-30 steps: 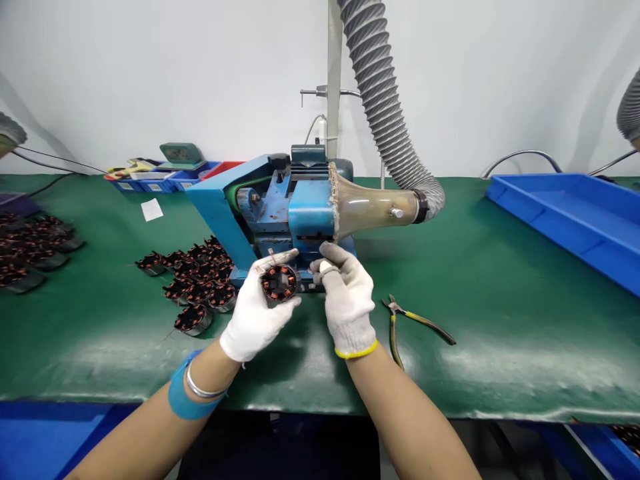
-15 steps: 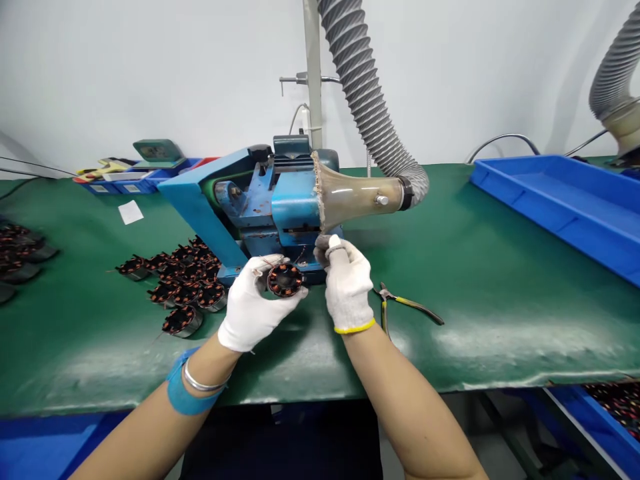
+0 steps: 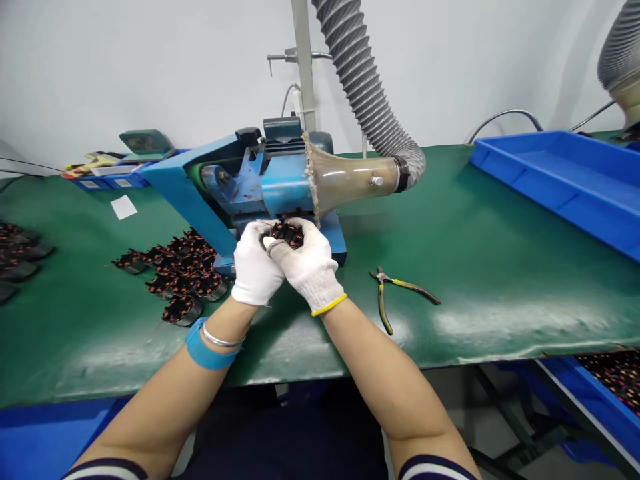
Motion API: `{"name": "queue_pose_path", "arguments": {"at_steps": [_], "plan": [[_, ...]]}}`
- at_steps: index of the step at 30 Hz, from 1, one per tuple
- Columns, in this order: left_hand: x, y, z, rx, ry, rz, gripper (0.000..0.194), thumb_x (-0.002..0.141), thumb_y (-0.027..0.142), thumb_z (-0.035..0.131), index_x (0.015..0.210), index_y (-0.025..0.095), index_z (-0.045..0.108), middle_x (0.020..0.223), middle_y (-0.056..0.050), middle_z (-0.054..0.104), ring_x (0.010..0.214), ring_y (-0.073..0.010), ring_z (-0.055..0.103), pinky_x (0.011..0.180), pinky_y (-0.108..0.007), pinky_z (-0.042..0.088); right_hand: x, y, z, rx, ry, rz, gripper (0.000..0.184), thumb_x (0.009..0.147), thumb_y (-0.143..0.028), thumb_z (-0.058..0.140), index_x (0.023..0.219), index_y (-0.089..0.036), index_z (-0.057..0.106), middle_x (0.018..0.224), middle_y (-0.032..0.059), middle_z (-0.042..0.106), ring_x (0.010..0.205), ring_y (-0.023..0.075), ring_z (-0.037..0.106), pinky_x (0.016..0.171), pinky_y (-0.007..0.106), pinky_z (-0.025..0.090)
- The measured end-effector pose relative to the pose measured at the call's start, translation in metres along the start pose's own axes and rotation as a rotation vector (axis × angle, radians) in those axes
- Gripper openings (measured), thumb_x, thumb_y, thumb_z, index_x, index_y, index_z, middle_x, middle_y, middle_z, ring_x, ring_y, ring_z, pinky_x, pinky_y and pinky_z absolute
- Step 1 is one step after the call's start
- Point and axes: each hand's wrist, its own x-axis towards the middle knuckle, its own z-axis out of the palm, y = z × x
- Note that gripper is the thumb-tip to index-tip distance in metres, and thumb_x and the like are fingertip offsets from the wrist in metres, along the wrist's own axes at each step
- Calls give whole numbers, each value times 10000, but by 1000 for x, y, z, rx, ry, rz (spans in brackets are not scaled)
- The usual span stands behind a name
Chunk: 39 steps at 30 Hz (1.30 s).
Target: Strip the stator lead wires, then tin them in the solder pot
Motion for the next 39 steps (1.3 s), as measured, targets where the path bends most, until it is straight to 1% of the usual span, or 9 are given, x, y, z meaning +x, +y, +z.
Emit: {"name": "queue_pose_path", "arguments": {"at_steps": [7,11,16,20,23,27,31,36,39], "plan": [[9,12,-1,14,-57,-45,305,694,377,665,921,194,576,921,-79,711,857,-239,694,782,-363,553,3,3,-4,5,10,-10,453,616,-433,729,978,-178,637,924,49,722,852,201,672,836,343,562],[-1,8,-1,-60,-71,-13,342,687,362,691,958,190,572,932,-75,682,855,-229,678,770,-357,546,-6,5,-7,-34,13,-38,525,607,-428,728,1050,-164,630,1006,82,703,910,223,675,885,371,562],[-23,-2,-7,-353,-64,-5,528,635,388,803,1030,225,492,977,-24,610,893,-186,647,843,-352,542,-26,5,-15,-261,-61,-251,588,597,-406,776,1125,-185,642,1101,103,634,1003,258,659,941,416,551],[-21,6,-23,-582,-124,-262,594,582,271,858,1010,233,449,999,-12,597,900,-177,642,823,-343,549,-27,-2,-27,-392,-160,-456,726,597,-462,819,1235,-192,602,1142,104,611,1023,269,648,927,427,561],[-13,14,-39,-777,-338,-513,622,603,211,848,1113,213,491,965,-21,621,865,-186,654,801,-347,550,-23,-9,-34,-396,-258,-537,772,623,-487,819,1281,-170,569,1144,110,620,1027,274,653,885,410,578],[-6,12,-53,-1153,-586,-661,711,624,244,837,1254,189,514,972,-57,671,858,-226,679,792,-369,552,-20,-12,-38,-462,-295,-588,631,704,-451,777,1247,-187,595,1096,92,638,996,259,659,850,393,585],[-5,6,-55,-1269,-622,-676,682,581,209,844,1209,174,581,965,-60,690,863,-219,681,798,-332,543,-21,-10,-38,-535,-267,-654,504,801,-361,679,1266,-192,586,1119,100,639,981,233,656,855,373,576],[-5,8,-50,-1178,-564,-683,651,579,145,813,1190,204,594,1074,-57,694,943,-216,683,855,-335,561,-23,-11,-38,-626,-254,-717,391,896,-359,547,1239,-185,614,1067,113,677,948,241,656,833,375,562],[-6,10,-47,-1100,-571,-704,585,567,121,769,1118,206,593,1034,-64,705,914,-242,698,791,-379,598,-22,-7,-36,-583,-193,-603,290,912,-377,507,1080,-210,674,980,97,692,894,233,650,823,376,550]]}}
